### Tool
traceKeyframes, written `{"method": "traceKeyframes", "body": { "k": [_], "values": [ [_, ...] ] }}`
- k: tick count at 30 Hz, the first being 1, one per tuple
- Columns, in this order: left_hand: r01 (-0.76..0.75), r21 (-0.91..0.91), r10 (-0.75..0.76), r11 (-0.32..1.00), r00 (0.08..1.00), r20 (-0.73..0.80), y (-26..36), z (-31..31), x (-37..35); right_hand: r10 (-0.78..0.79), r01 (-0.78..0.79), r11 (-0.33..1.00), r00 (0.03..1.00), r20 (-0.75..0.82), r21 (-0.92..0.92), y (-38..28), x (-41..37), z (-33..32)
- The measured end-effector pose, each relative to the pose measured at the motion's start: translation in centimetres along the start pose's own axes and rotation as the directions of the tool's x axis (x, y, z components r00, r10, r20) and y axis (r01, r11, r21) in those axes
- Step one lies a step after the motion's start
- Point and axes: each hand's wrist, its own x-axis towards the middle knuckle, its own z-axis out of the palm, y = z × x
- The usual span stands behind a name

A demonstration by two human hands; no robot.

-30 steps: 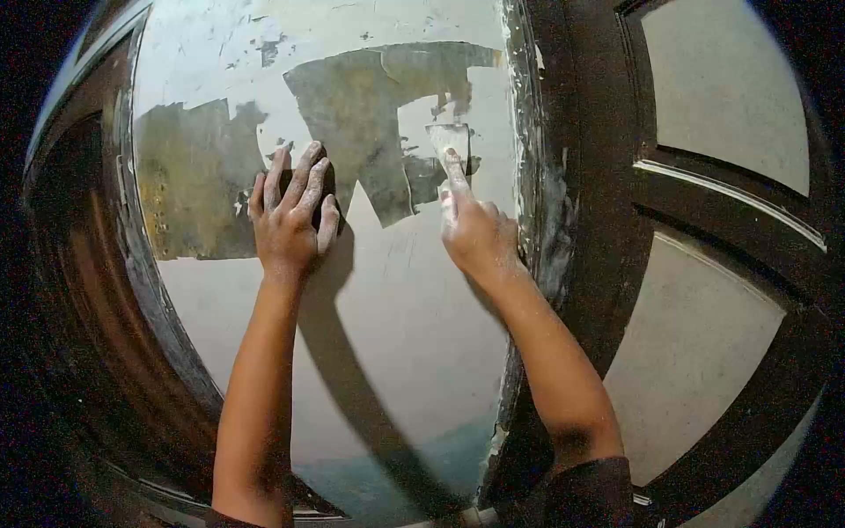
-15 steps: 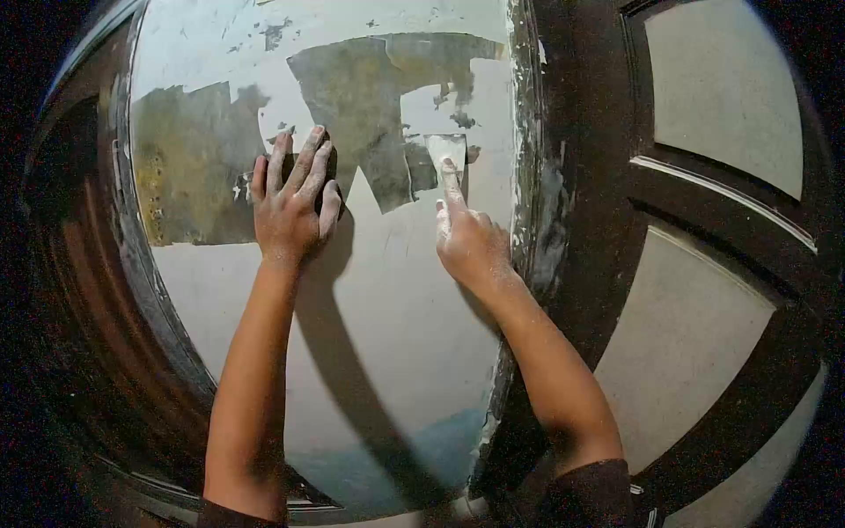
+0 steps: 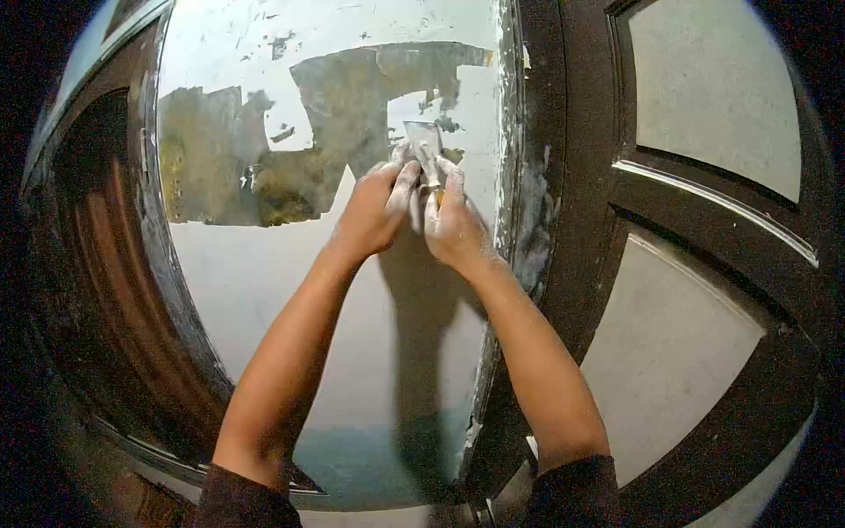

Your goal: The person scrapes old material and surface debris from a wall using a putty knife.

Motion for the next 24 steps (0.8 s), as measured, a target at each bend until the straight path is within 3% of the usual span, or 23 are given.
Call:
{"method": "traceKeyframes", "body": {
  "k": [1, 3, 4, 5, 7, 8, 9, 11, 12, 13, 15, 17, 19, 20, 21, 23, 24],
  "values": [
    [0.002, 0.006, -0.002, 1.000, 1.000, -0.004, -0.1, 0.7, 0.0, -0.002, -0.002, 0.998, 0.997, 0.074, 0.062, 0.0, 0.0, -0.3],
    [0.205, -0.180, -0.173, 0.962, 0.969, 0.178, 0.0, 1.5, 0.2, -0.156, 0.148, 0.975, 0.987, 0.035, 0.163, -0.3, -0.5, 0.1],
    [0.178, -0.329, -0.144, 0.927, 0.982, 0.124, 0.2, 2.3, -0.1, -0.204, 0.186, 0.945, 0.978, 0.041, 0.268, -0.6, -0.1, 0.4],
    [0.217, -0.411, -0.200, 0.886, 0.976, 0.085, 0.3, 2.9, -0.3, -0.128, 0.111, 0.944, 0.991, 0.034, 0.309, -1.0, -0.4, 0.6],
    [0.305, -0.461, -0.281, 0.833, 0.952, 0.123, 0.8, 2.3, -0.4, -0.074, 0.049, 0.973, 0.992, 0.103, 0.226, -1.4, 0.1, 0.6],
    [0.332, -0.617, -0.341, 0.714, 0.934, 0.109, 1.3, 2.3, -0.8, 0.038, -0.118, 0.945, 0.966, 0.256, 0.306, -1.6, 0.0, -0.1],
    [0.292, -0.576, -0.304, 0.763, 0.949, 0.079, 0.6, 1.6, -0.2, -0.089, -0.011, 0.910, 0.972, 0.219, 0.414, -1.8, 0.0, -0.2],
    [0.241, -0.572, -0.284, 0.784, 0.959, 0.015, -0.2, 1.2, -0.6, -0.091, 0.017, 0.923, 0.980, 0.174, 0.384, -2.2, 0.1, -0.8],
    [0.187, -0.513, -0.256, 0.838, 0.964, -0.066, -1.7, 1.5, -0.4, -0.028, -0.044, 0.941, 0.978, 0.209, 0.335, -3.5, 0.4, -2.0],
    [0.224, -0.560, -0.292, 0.798, 0.956, -0.032, -1.7, 1.1, -0.4, -0.042, -0.013, 0.963, 0.979, 0.197, 0.271, -3.4, 1.0, -2.4],
    [0.209, -0.545, -0.293, 0.812, 0.954, -0.071, -1.6, 0.4, -0.4, 0.043, -0.122, 0.952, 0.961, 0.272, 0.280, -3.9, 2.0, -3.3],
    [0.183, -0.438, -0.270, 0.880, 0.952, -0.144, -1.6, -0.2, -0.3, -0.122, 0.109, 0.980, 0.990, 0.068, 0.168, -4.0, 2.8, -3.3],
    [-0.025, -0.273, -0.043, 0.962, 0.970, -0.241, -2.2, -0.9, 0.0, -0.204, 0.205, 0.977, 0.979, -0.020, 0.054, -3.7, 4.0, -2.9],
    [-0.035, 0.003, 0.035, 0.999, 0.981, -0.192, -2.8, -1.9, -0.1, -0.220, 0.220, 0.975, 0.975, -0.017, -0.018, -3.7, 4.5, -2.7],
    [-0.033, 0.010, 0.035, 0.999, 0.980, -0.195, -2.3, -3.0, -0.6, -0.366, 0.348, 0.917, 0.929, -0.064, -0.194, -3.2, 5.4, -2.2],
    [0.076, 0.221, -0.063, 0.972, 0.996, -0.065, -0.5, -5.4, -1.6, -0.514, 0.430, 0.817, 0.845, -0.147, -0.384, -3.3, 6.4, -1.0],
    [0.127, 0.324, -0.111, 0.937, 0.991, -0.069, -0.2, -6.2, -1.6, -0.525, 0.432, 0.802, 0.839, -0.144, -0.412, -3.6, 7.1, -0.5]
  ]
}}
